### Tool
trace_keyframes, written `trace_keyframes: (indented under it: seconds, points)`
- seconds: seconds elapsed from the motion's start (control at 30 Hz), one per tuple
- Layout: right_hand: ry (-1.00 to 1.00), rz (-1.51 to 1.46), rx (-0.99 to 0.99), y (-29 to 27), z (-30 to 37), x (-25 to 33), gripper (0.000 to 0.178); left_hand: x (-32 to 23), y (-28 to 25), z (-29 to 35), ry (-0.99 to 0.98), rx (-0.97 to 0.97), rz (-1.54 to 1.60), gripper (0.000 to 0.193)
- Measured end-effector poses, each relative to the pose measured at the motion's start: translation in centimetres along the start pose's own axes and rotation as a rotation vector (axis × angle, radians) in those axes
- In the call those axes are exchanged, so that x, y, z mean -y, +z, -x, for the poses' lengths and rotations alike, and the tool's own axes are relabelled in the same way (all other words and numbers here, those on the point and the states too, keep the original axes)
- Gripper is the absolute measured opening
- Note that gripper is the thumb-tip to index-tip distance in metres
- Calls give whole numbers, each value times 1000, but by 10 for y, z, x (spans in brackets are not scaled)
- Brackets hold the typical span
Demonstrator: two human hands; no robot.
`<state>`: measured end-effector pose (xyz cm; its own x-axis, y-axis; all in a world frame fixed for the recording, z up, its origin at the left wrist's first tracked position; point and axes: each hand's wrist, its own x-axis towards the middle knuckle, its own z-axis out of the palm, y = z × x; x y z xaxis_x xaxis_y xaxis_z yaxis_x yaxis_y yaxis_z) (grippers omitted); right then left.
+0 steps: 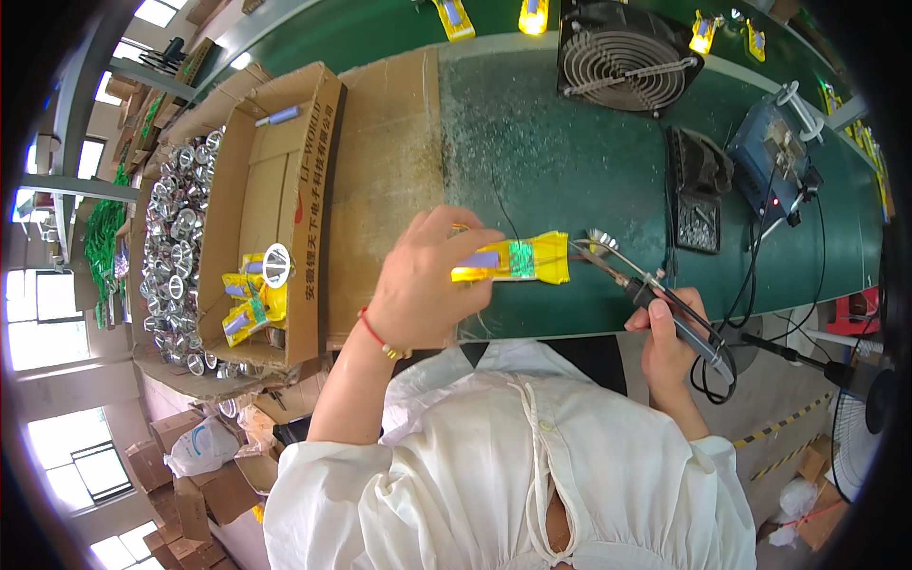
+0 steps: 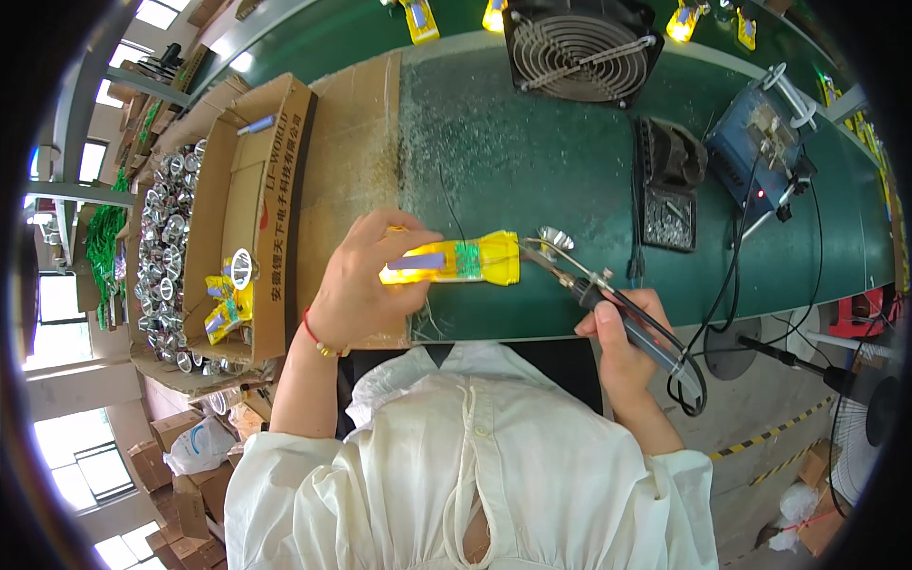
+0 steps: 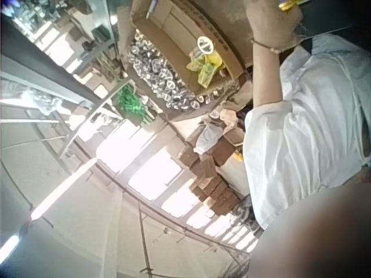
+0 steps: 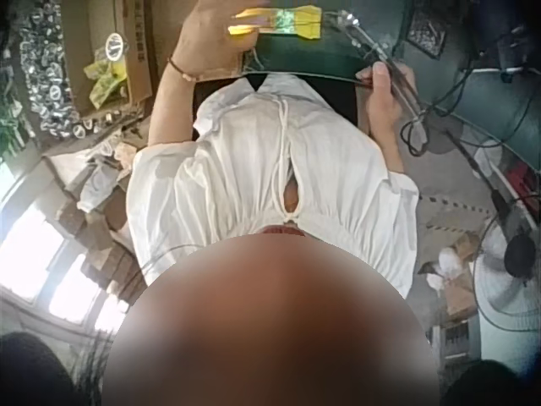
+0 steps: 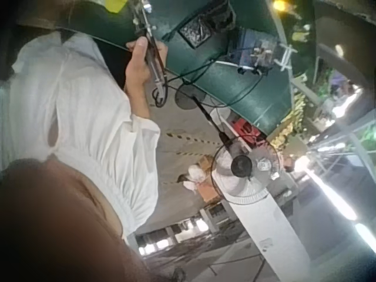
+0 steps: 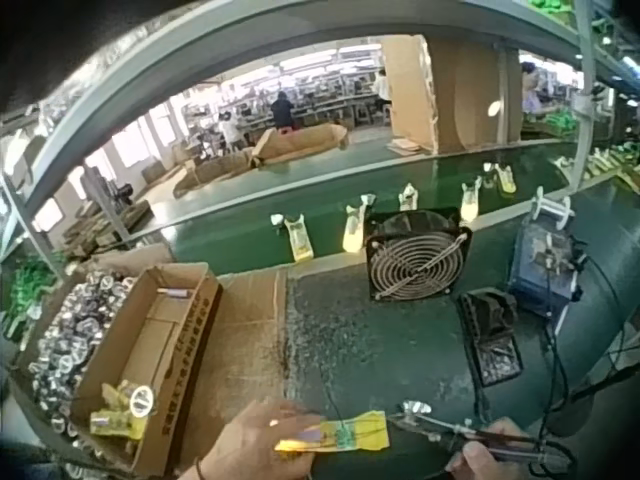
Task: Soldering electronic components into flashlight housings on an assembly line.
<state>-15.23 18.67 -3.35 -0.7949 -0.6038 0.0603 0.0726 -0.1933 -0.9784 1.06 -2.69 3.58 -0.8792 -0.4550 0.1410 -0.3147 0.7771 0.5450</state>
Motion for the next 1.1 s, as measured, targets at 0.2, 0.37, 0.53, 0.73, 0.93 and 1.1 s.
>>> trace_keyframes:
  seconds: [0.2, 0.37, 0.53, 0.73, 0.93, 1.1]
  points:
    - [-33, 113, -47, -9, -15, -4, 14, 30, -12, -8, -154, 190, -222, 35]
    - [-84, 154, -31, 0, -24, -8, 13, 93, -20, -64, -324, -159, -361, 34]
    - [-13, 224, -25, 13, -19, -21, 16, 150, -41, -179, -621, -586, -296, 49]
    - [38, 312, -113, 18, -18, -28, 21, 230, -14, -257, -785, -512, -281, 58]
    - [22, 321, -71, 24, -29, -30, 19, 180, -78, -226, -522, -252, -335, 62]
    - [-80, 239, -32, 22, -31, -32, 15, 79, -188, -73, -254, 392, -736, 57]
